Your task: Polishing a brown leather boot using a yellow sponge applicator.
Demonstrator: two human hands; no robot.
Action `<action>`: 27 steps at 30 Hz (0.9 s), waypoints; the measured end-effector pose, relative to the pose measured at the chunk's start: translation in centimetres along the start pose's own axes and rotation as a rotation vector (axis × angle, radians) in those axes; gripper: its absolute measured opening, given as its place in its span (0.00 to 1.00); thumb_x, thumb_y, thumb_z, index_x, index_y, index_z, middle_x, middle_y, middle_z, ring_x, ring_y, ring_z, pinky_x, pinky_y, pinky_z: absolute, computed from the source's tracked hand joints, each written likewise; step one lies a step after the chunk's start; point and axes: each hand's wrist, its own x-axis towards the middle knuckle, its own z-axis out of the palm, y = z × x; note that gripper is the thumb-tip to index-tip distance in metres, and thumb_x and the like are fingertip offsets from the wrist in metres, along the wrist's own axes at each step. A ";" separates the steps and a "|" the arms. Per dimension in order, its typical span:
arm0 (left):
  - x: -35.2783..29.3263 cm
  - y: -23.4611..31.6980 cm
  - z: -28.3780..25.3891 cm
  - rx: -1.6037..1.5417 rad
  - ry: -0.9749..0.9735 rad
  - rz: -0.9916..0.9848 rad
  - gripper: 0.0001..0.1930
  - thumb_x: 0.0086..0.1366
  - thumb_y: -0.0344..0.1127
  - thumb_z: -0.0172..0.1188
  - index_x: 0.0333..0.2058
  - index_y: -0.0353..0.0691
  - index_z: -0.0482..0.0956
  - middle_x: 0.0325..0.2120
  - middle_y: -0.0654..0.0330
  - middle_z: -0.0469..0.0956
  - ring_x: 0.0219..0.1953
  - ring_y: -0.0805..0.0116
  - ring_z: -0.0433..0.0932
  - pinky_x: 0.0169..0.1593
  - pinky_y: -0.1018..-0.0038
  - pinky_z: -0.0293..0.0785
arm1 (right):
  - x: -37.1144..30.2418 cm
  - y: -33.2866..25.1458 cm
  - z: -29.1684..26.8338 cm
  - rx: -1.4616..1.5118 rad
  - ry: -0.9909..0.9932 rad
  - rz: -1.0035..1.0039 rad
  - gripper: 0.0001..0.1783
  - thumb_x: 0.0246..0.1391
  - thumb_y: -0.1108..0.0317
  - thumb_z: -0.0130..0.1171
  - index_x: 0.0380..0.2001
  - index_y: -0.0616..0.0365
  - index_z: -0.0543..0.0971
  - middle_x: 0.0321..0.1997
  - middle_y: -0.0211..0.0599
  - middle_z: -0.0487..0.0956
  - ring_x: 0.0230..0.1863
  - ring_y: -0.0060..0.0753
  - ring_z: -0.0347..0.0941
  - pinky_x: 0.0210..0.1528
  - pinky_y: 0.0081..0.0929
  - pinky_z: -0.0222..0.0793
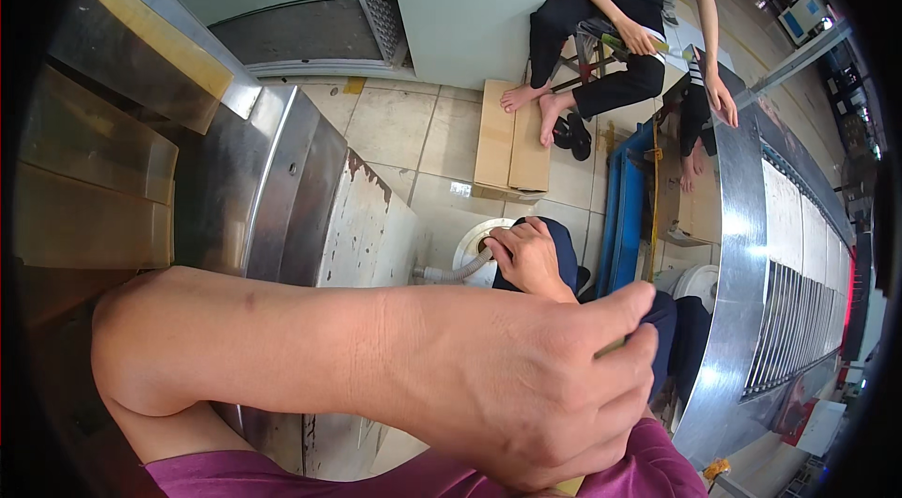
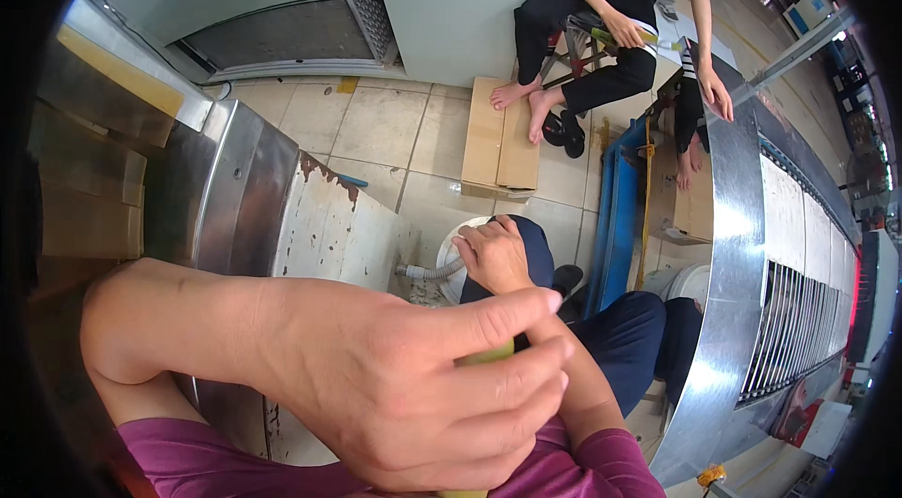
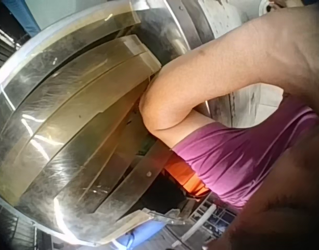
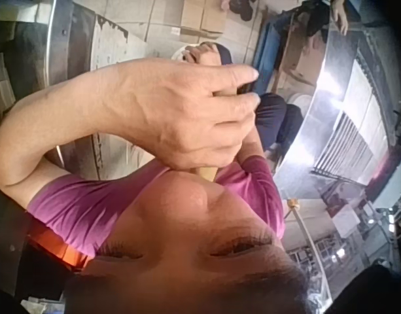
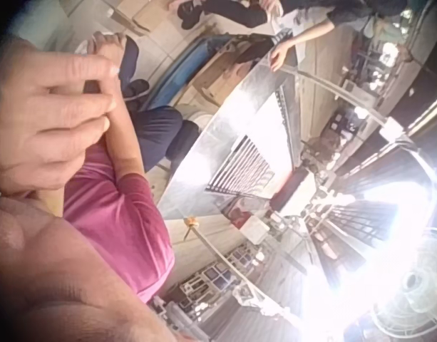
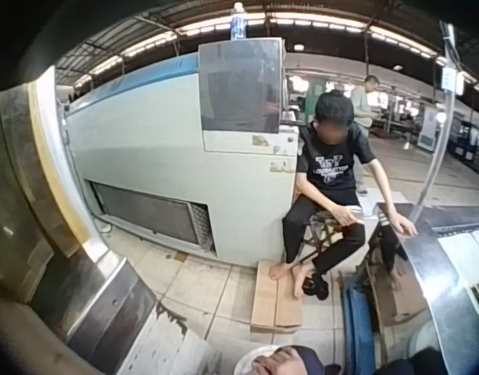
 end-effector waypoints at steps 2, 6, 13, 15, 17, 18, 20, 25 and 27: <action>-0.2 0.2 0.2 -0.014 0.003 -0.020 0.19 0.68 0.48 0.52 0.32 0.38 0.82 0.34 0.57 0.84 0.40 0.57 0.82 0.56 0.56 0.77 | 0.0 -0.2 0.3 0.001 -0.010 -0.003 0.08 0.60 0.62 0.67 0.35 0.55 0.87 0.28 0.37 0.85 0.35 0.41 0.80 0.59 0.43 0.69; -0.2 0.1 0.7 0.054 0.030 0.031 0.19 0.68 0.48 0.53 0.34 0.36 0.83 0.35 0.53 0.86 0.41 0.54 0.84 0.54 0.52 0.79 | 0.1 -0.2 -0.2 -0.021 -0.008 0.000 0.09 0.59 0.61 0.67 0.35 0.54 0.87 0.28 0.37 0.85 0.36 0.41 0.80 0.60 0.43 0.69; -0.2 -0.1 -0.3 0.034 -0.157 -0.027 0.13 0.61 0.42 0.60 0.31 0.37 0.81 0.37 0.52 0.84 0.43 0.57 0.83 0.48 0.56 0.82 | 0.0 -0.3 0.4 0.009 -0.017 0.020 0.09 0.60 0.63 0.67 0.35 0.56 0.87 0.30 0.38 0.86 0.38 0.42 0.81 0.62 0.46 0.69; 0.0 -0.6 -0.3 0.083 -0.170 -0.009 0.12 0.60 0.41 0.60 0.30 0.36 0.81 0.37 0.51 0.84 0.44 0.55 0.83 0.49 0.55 0.82 | 0.1 -0.5 -0.8 0.000 0.003 0.033 0.08 0.60 0.64 0.67 0.35 0.58 0.87 0.30 0.39 0.86 0.37 0.43 0.81 0.62 0.47 0.69; -0.1 -0.3 -0.5 0.150 -0.212 -0.028 0.12 0.60 0.41 0.60 0.29 0.36 0.82 0.38 0.51 0.84 0.44 0.52 0.83 0.50 0.53 0.82 | 1.1 -2.8 -2.2 0.044 -0.004 0.035 0.08 0.59 0.65 0.67 0.34 0.60 0.86 0.31 0.42 0.86 0.37 0.45 0.81 0.63 0.47 0.69; -0.4 -0.6 -0.3 0.187 -0.246 -0.020 0.13 0.60 0.41 0.60 0.30 0.36 0.83 0.38 0.50 0.84 0.45 0.52 0.83 0.51 0.53 0.82 | 1.4 -3.6 -2.8 0.044 -0.008 0.039 0.08 0.59 0.65 0.67 0.34 0.60 0.86 0.31 0.42 0.86 0.37 0.45 0.81 0.63 0.47 0.69; -0.4 -0.9 -0.3 0.224 -0.274 0.003 0.13 0.60 0.41 0.60 0.31 0.35 0.84 0.39 0.50 0.84 0.46 0.51 0.83 0.53 0.52 0.81 | 2.3 -6.0 -4.9 0.051 -0.006 0.095 0.08 0.58 0.67 0.67 0.35 0.61 0.86 0.32 0.43 0.86 0.38 0.46 0.80 0.62 0.47 0.69; -0.6 -1.1 -0.3 0.401 -0.371 0.047 0.17 0.60 0.44 0.61 0.28 0.33 0.88 0.34 0.51 0.85 0.43 0.50 0.82 0.52 0.52 0.80 | 2.2 -6.6 -4.1 0.103 0.097 0.118 0.09 0.58 0.66 0.65 0.37 0.61 0.85 0.35 0.44 0.86 0.42 0.48 0.79 0.61 0.50 0.68; 0.0 -0.9 -0.9 0.476 -0.407 0.079 0.19 0.60 0.45 0.60 0.30 0.32 0.88 0.36 0.48 0.85 0.44 0.49 0.83 0.52 0.52 0.80 | 0.2 -3.5 0.0 0.155 0.300 0.023 0.13 0.59 0.62 0.61 0.41 0.57 0.86 0.40 0.43 0.86 0.49 0.50 0.78 0.60 0.54 0.66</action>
